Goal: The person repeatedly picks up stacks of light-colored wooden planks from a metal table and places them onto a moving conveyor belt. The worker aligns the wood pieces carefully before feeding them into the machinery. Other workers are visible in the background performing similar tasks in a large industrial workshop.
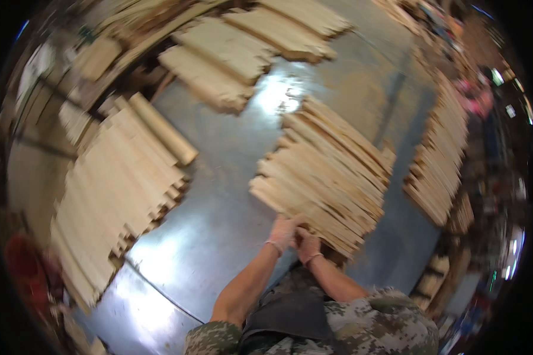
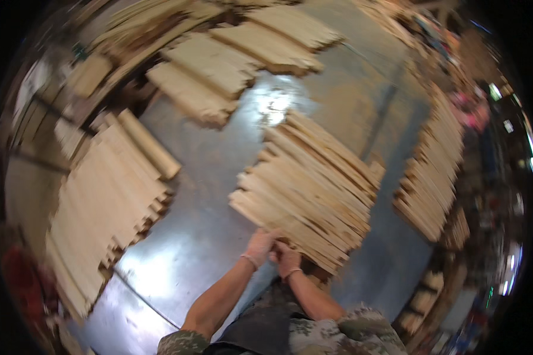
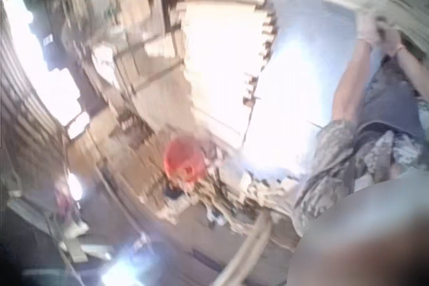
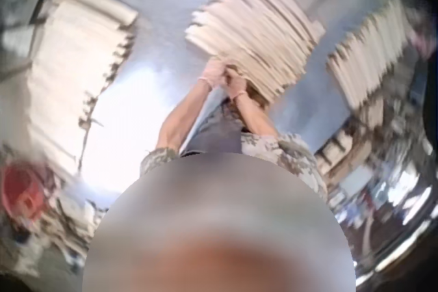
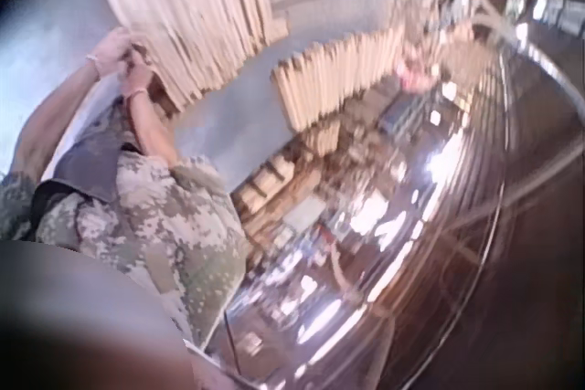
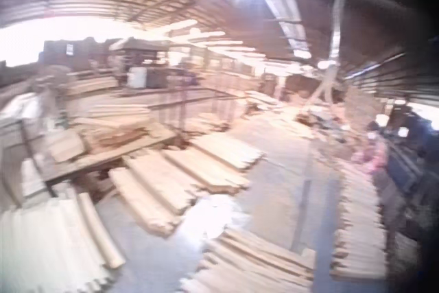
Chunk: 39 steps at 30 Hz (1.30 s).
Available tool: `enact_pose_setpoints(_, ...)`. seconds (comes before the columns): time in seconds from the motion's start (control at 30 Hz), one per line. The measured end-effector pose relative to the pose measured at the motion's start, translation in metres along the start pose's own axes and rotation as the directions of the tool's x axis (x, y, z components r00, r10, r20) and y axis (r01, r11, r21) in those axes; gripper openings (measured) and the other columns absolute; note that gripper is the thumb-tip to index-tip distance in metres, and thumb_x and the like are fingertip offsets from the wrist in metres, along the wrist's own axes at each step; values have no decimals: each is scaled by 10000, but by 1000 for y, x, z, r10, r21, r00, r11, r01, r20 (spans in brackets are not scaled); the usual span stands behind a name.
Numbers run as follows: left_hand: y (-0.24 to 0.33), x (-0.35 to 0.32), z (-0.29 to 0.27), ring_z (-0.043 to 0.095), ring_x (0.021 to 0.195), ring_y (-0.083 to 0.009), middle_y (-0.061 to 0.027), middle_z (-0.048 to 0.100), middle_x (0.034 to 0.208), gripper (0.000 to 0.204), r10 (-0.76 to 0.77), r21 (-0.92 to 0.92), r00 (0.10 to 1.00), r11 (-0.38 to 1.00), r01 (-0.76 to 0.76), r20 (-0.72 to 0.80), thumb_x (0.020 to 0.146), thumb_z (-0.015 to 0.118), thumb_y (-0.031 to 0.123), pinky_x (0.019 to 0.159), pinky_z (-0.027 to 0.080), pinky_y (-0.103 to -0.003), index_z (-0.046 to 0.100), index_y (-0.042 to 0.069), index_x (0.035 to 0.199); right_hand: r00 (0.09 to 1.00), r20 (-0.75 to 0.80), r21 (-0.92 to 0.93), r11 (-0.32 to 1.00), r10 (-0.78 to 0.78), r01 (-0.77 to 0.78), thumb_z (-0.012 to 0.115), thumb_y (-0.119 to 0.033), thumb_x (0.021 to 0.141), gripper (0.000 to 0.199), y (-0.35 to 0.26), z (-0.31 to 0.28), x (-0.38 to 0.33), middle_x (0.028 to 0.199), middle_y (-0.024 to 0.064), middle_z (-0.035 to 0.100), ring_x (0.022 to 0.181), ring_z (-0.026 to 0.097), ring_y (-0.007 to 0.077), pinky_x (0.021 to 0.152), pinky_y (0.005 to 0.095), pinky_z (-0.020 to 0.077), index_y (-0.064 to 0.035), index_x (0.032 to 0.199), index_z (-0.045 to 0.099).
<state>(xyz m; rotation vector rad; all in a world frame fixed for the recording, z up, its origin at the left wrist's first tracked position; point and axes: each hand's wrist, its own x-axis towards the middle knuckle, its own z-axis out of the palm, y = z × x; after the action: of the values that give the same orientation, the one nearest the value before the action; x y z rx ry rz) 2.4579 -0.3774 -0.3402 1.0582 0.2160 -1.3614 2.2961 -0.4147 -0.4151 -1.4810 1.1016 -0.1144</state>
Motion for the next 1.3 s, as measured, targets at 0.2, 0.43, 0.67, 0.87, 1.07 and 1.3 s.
enact_pose_setpoints(0.2, 19, -14, -39, 713, 1049, -239, -179, 736, 1186, 627, 3, 291, 999, 957, 7, -36, 943, 778, 334, 901, 579, -370, 572, -74, 1372, 856, 216, 670, 567, 469, -480, 728, -191, 989, 130, -58, -4, 10, 828, 66, 705, 659, 652, 195, 570, 343, 536, -64, 960, 725)
enact_pose_setpoints(0.43, 30, -122, -195, 700, 1067, -220, -126, 768, 1127, 630, 344, 212, 569, 934, -286, -747, 924, 765, 343, 1000, 521, -335, 642, -76, 1379, 883, 464, 176, 984, -71, -14, 723, -217, 1019, 429, -159, 111, 65, 976, 62, 694, 811, 625, 160, 732, 337, 525, 60, 1339, 655)
enact_pose_setpoints(0.67, 94, -229, -367, 503, 1431, -389, -316, 457, 1597, 939, 344, 315, 24, 886, -340, -939, 900, 783, 241, 1169, 431, -428, 293, -94, 1627, 788, 495, -547, 572, -367, 611, 554, -478, 1063, 758, -297, 291, 202, 1577, 283, 505, 1453, 479, 443, 1229, 483, 366, 11, 1619, 391)
enact_pose_setpoints(0.87, 102, -218, -470, 609, 864, -223, -108, 647, 958, 365, 414, 445, -198, 882, -153, -888, 856, 770, 206, 780, 502, -384, 632, -25, 1103, 860, 375, -361, 800, -346, 479, 589, -409, 1059, 731, -290, 367, 228, 1524, 246, 570, 1414, 542, 373, 1193, 425, 411, 4, 1629, 392)
enact_pose_setpoints(1.07, 128, -240, -465, 693, 953, -469, -278, 724, 998, 340, 448, 429, -71, 884, 187, -891, 898, 705, 293, 845, 538, -504, 674, -19, 1030, 788, 452, -242, 792, -418, 560, 631, -404, 1012, 677, -306, 374, 240, 1499, 235, 619, 1361, 608, 355, 1126, 406, 466, 17, 1535, 537)
enact_pose_setpoints(1.3, 145, -240, -415, 683, 1068, -479, -290, 719, 1084, 356, 372, 392, 128, 849, 354, -920, 878, 707, 286, 930, 536, -526, 653, 34, 1123, 873, 455, -658, 595, -175, 462, 578, -517, 1021, 770, -366, 407, 221, 1499, 291, 590, 1405, 557, 421, 1178, 430, 429, 31, 1552, 477)
